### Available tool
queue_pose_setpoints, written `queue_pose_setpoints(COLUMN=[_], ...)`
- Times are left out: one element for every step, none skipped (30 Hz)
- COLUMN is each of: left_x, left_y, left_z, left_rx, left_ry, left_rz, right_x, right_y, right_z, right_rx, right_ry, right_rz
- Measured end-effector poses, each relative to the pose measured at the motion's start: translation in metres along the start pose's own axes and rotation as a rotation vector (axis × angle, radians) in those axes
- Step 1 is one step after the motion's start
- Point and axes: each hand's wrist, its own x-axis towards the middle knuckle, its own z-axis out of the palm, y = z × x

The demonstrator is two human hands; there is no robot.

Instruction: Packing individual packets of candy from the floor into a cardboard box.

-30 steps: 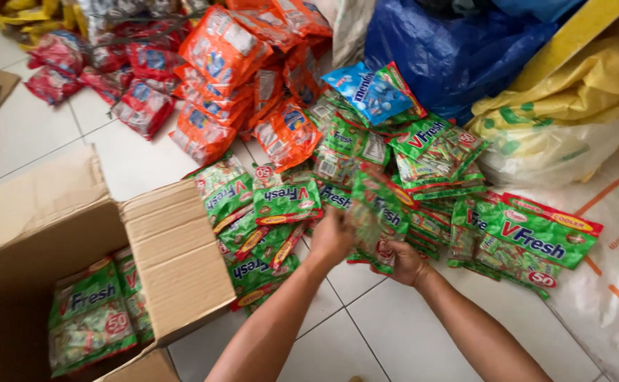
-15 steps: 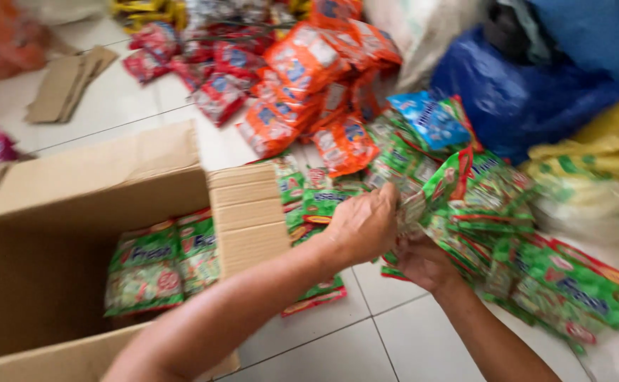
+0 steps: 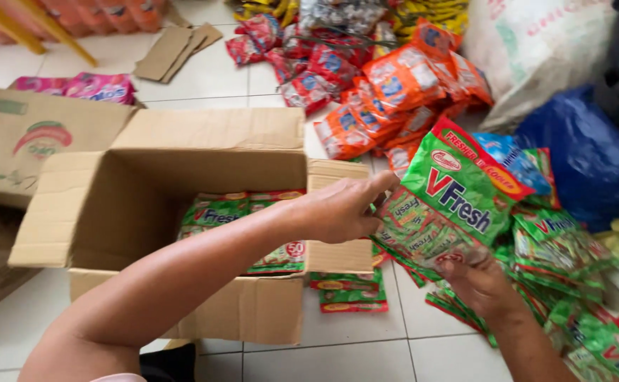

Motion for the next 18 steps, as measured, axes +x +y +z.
queue_pose_setpoints(left_x=[-0.009,-0.017,-0.025,-0.033,-0.042,-0.050,-0.058,-0.065,-0.073,-0.081,-0.090,-0.098,-0.105,-0.113,-0.121,-0.127,-0.134,-0.140], left_y=[-0.002,-0.004,-0.006,-0.008,-0.010,-0.012,-0.016,-0.021,-0.026,-0.038,-0.051,-0.063,-0.076,-0.089,-0.102,-0.122,-0.142,-0.162], left_z=[-0.008,-0.015,-0.022,-0.030,-0.038,-0.046,-0.054,-0.062,-0.069,-0.074,-0.079,-0.084,-0.090,-0.095,-0.099,-0.102,-0.104,-0.105], left_rx=[0.000,0.000,0.001,-0.001,-0.015,-0.029,-0.033,-0.040,-0.047,-0.051,-0.007,0.036,0.031,0.023,0.015,0.008,-0.102,-0.212], left_ry=[0.012,0.017,0.023,0.031,0.031,0.029,0.036,0.022,0.007,0.015,0.008,0.000,0.007,-0.022,-0.051,-0.043,-0.112,-0.184], left_rz=[-0.004,-0.015,-0.025,-0.027,-0.025,-0.022,-0.023,-0.048,-0.073,-0.072,-0.083,-0.094,-0.093,-0.116,-0.138,-0.139,-0.217,-0.292], right_x=[0.004,0.007,0.010,0.012,0.015,0.017,0.022,0.027,0.032,0.039,0.046,0.052,0.060,0.066,0.072,0.080,0.087,0.093], right_y=[-0.003,-0.005,-0.008,-0.006,-0.004,-0.002,-0.001,-0.001,-0.001,-0.003,-0.004,-0.005,0.000,0.004,0.008,0.012,0.015,0.019], right_z=[0.010,0.019,0.028,0.032,0.035,0.038,0.049,0.059,0.070,0.091,0.113,0.135,0.146,0.156,0.166,0.181,0.197,0.211], right_rx=[-0.003,-0.098,-0.193,-0.197,-0.309,-0.422,-0.427,-0.541,-0.655,-0.661,-0.749,-0.837,-0.844,-0.906,-0.968,-0.975,-1.060,-1.144], right_ry=[-0.010,0.045,0.100,0.094,0.105,0.116,0.112,0.097,0.081,0.076,0.042,0.008,0.003,-0.003,-0.009,-0.015,-0.051,-0.085], right_rz=[0.007,0.008,0.008,0.013,0.006,-0.002,0.001,0.011,0.019,0.023,0.037,0.052,0.055,0.133,0.211,0.216,0.278,0.339])
